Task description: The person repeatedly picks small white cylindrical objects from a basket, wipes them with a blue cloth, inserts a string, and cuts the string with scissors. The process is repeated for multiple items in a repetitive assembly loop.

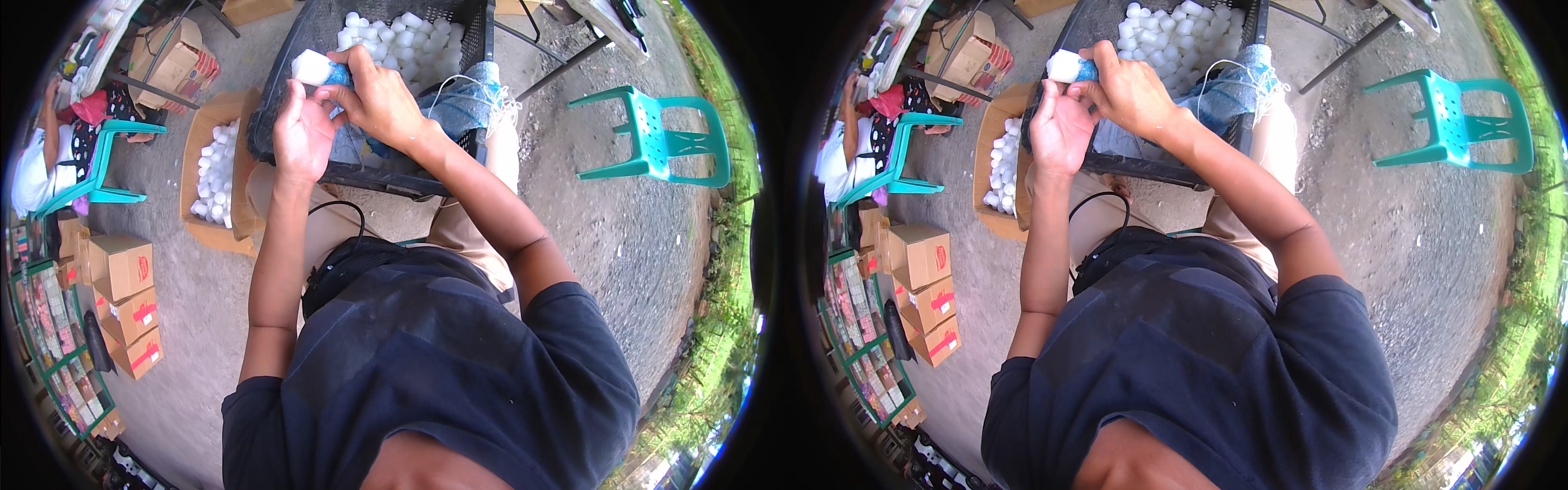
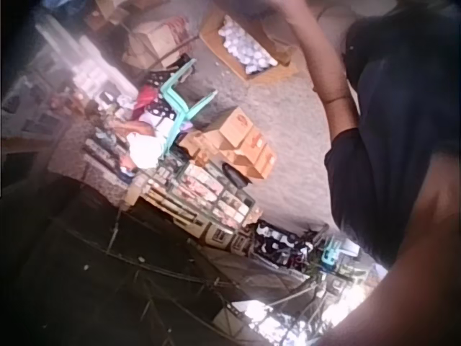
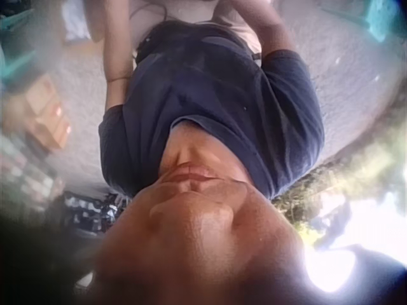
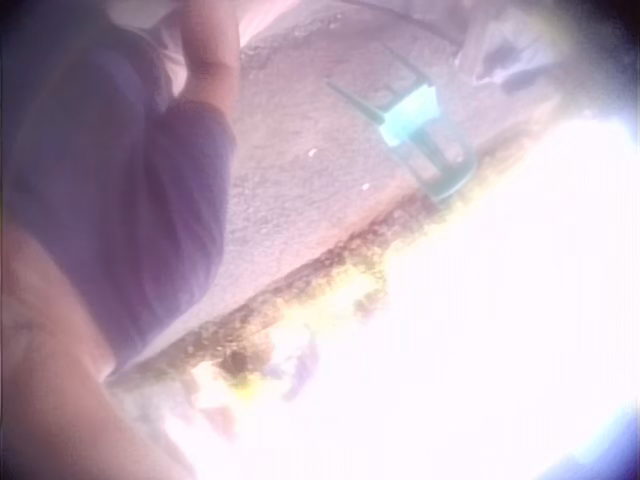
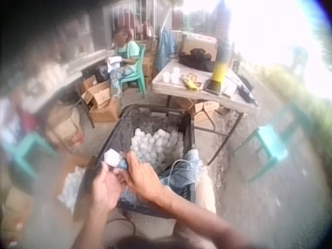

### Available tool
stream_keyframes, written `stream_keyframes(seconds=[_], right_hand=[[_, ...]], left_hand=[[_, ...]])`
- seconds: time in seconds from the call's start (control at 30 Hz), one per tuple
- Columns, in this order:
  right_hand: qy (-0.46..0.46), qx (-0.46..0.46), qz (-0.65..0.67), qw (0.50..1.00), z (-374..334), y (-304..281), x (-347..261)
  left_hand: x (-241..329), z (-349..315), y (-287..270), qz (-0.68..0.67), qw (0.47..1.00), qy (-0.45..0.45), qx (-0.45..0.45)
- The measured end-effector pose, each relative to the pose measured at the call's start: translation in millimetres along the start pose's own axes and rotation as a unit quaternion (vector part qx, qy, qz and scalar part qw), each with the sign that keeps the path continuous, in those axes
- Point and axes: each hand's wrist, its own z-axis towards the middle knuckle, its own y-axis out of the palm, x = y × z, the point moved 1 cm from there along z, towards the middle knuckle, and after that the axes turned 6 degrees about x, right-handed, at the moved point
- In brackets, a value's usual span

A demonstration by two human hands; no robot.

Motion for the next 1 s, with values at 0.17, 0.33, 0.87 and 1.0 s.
stream_keyframes(seconds=[0.17, 0.33, 0.87, 1.0], right_hand=[[-0.118, -0.048, -0.151, 0.98, -12, -1, 15], [-0.073, -0.115, -0.262, 0.955, -9, -26, 74], [-0.051, -0.114, -0.245, 0.961, -18, -111, 4], [-0.042, -0.089, -0.186, 0.978, -48, -117, -29]], left_hand=[[-11, 4, -21, 0.047, 0.991, -0.075, 0.101], [-13, 5, -33, 0.06, 0.966, -0.096, 0.234], [-68, -28, 36, -0.089, 0.918, -0.385, 0.014], [-47, -2, 22, -0.072, 0.965, -0.241, 0.073]])
